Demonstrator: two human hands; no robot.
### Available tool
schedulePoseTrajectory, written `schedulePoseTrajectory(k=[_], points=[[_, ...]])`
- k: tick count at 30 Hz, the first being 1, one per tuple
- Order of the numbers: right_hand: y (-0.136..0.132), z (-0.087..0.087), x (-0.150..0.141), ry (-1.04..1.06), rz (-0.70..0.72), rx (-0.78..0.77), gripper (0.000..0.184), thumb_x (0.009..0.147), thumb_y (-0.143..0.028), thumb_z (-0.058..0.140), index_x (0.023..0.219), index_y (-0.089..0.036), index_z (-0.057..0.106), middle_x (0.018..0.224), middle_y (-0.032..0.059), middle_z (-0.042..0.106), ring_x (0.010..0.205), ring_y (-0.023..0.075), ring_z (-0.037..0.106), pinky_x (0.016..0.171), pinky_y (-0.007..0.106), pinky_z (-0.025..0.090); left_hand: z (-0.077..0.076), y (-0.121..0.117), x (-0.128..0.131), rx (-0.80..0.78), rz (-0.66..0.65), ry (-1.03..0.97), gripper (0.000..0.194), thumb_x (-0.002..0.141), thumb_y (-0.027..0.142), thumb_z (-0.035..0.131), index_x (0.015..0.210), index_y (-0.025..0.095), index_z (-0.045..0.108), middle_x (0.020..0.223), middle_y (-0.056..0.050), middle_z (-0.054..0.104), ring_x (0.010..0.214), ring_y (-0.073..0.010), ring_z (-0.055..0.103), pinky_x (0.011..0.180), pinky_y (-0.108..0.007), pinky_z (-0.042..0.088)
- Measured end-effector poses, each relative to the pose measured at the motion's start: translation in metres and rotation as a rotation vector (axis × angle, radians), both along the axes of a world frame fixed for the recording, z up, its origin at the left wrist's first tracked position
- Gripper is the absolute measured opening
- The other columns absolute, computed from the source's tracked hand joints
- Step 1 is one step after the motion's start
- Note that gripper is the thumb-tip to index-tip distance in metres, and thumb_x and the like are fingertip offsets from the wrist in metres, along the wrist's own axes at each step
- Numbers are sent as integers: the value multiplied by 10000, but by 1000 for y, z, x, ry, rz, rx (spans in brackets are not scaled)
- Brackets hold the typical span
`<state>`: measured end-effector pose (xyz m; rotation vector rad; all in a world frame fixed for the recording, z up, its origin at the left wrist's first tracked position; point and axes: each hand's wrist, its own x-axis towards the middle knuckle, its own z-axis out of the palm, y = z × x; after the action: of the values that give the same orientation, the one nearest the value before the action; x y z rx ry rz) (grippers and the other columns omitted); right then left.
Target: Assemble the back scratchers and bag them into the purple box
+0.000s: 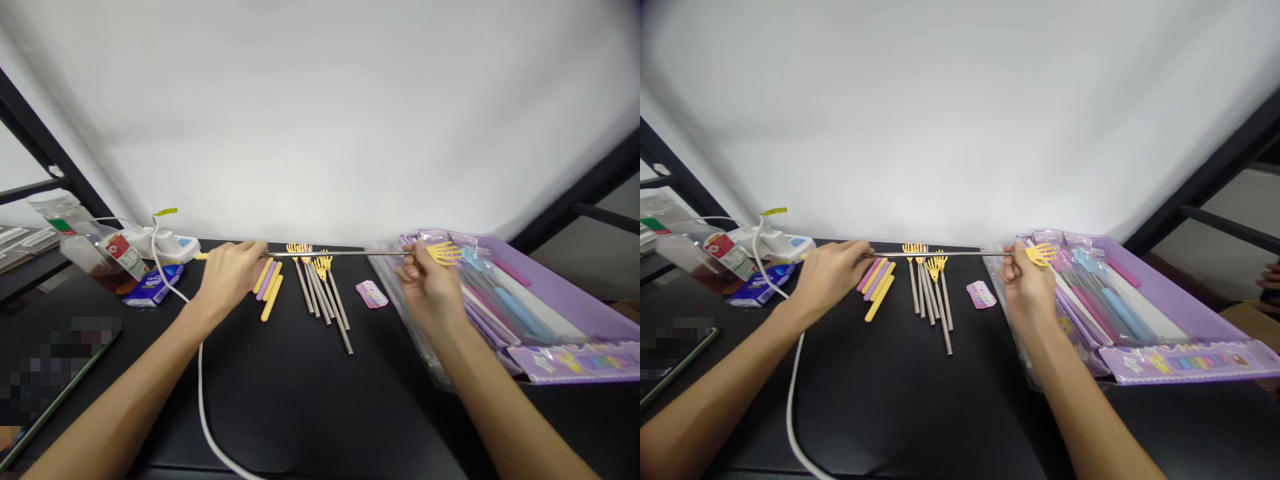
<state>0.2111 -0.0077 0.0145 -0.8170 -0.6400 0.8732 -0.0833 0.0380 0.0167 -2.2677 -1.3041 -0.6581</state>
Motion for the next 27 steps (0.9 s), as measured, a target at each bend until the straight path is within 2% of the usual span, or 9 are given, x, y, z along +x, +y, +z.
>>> schedulePoseTrajectory(k=[2,3,7,10,13,18,20,23,27], points=[[1,2,8,56,-11,-24,345,649,-341,918,691,-172,620,612,-46,572,446,25,400,389,182,343,1,1,-3,56,37,-22,138,937,256,576,877,203,688,773,-56,735,677,-249,682,605,-334,423],[1,2,8,79,5,-36,353,654,-359,915,689,-175,616,590,-52,557,437,26,385,385,183,341,1,-1,0,79,-1,-26,136,939,250,574,899,202,695,787,-58,740,713,-251,693,645,-342,450],[-4,-1,-10,63,110,-26,398,695,-463,880,702,-189,593,606,-44,561,444,38,389,399,199,355,-4,-14,29,89,-305,-10,225,994,184,491,1049,184,709,960,-80,777,871,-231,726,812,-364,514],[-5,0,-16,-27,96,1,438,728,-553,829,700,-190,584,600,-39,558,424,43,383,395,224,339,-7,-18,44,29,-421,-67,300,1004,129,446,1124,202,711,1015,-80,782,927,-213,736,871,-366,528],[-3,6,4,-56,-4,19,454,760,-592,785,696,-188,587,553,-46,528,381,37,346,373,233,300,-5,-11,38,-22,-383,-143,331,983,133,466,1171,240,716,956,-71,788,872,-217,742,833,-366,544],[-5,17,61,109,-296,42,427,939,-501,622,647,-205,523,462,-79,368,343,39,233,337,221,250,-4,7,6,41,-108,-72,264,932,187,528,1044,249,758,899,-71,787,798,-253,732,712,-348,525],[-7,18,75,129,-309,43,419,974,-481,572,657,-209,536,472,-70,359,354,47,245,343,230,267,-7,11,-1,52,-55,-38,243,929,197,531,999,239,761,919,-74,789,807,-266,734,715,-355,524],[-7,16,80,162,-306,36,449,989,-505,530,651,-210,514,475,-73,324,361,48,234,352,226,259,-12,14,-4,52,-77,-17,249,934,178,513,1013,205,748,935,-84,788,827,-276,735,750,-374,537],[-5,13,65,176,-293,8,480,1000,-519,496,641,-200,495,461,-77,309,366,49,212,363,208,246,-14,12,3,55,-123,-16,237,936,163,537,1091,152,716,980,-114,779,870,-289,735,782,-384,555]])
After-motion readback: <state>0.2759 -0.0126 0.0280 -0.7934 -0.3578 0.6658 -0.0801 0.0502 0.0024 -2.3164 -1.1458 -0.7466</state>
